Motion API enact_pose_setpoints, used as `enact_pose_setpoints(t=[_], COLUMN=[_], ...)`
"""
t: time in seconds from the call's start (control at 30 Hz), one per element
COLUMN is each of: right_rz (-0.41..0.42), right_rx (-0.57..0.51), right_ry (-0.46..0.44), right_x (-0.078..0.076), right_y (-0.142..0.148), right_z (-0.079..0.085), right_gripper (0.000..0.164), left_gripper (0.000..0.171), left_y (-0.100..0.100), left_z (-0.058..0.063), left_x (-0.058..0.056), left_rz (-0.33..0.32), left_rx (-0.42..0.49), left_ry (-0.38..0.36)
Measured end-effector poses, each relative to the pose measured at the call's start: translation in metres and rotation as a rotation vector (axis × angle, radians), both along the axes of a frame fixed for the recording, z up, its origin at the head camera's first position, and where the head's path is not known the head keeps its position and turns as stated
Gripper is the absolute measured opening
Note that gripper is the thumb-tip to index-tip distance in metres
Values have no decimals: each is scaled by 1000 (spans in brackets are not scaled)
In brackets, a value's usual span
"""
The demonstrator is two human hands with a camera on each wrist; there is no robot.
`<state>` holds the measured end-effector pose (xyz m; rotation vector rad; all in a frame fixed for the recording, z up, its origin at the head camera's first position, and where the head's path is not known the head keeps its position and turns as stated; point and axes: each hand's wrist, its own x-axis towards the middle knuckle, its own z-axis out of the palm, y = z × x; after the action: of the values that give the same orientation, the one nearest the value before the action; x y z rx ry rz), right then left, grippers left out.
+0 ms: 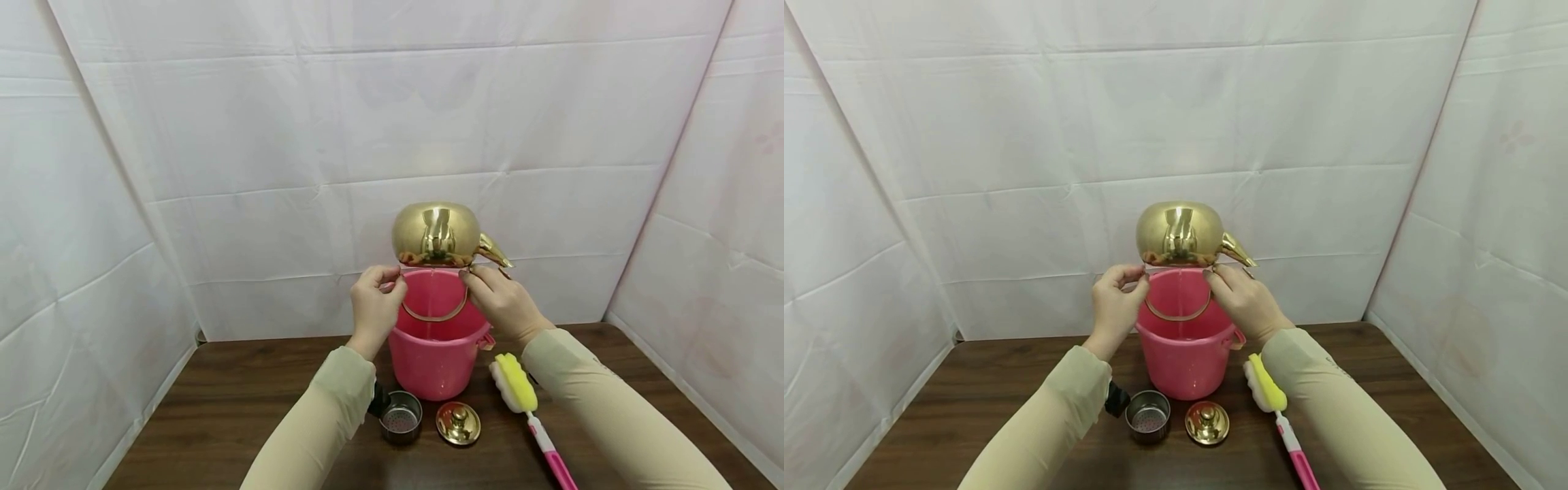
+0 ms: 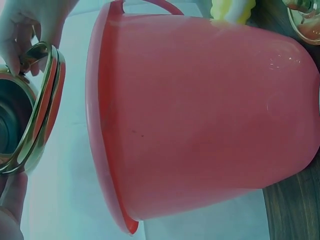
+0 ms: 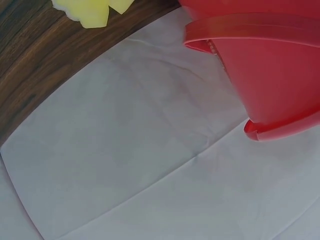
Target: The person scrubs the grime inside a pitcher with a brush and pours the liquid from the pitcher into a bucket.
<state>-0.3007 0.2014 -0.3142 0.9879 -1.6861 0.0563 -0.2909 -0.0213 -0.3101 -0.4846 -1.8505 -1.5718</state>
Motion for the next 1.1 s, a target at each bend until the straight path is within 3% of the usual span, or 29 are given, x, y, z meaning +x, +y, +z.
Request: enact_pose_setpoints(t=[0.43,1.1], right_rz=[52,77], right_rx=[-7,-17], right_ry=[2,44], right_x=[-1,-2], right_y=[-2,-3], right_z=[-1,4], right_gripper=[23,18], left_gripper=[11,10], left_y=[0,4], left_z=[0,-4], left_x=[0,0], left_rz=[4,21], left_rx=[67,141], left_ry=[41,81])
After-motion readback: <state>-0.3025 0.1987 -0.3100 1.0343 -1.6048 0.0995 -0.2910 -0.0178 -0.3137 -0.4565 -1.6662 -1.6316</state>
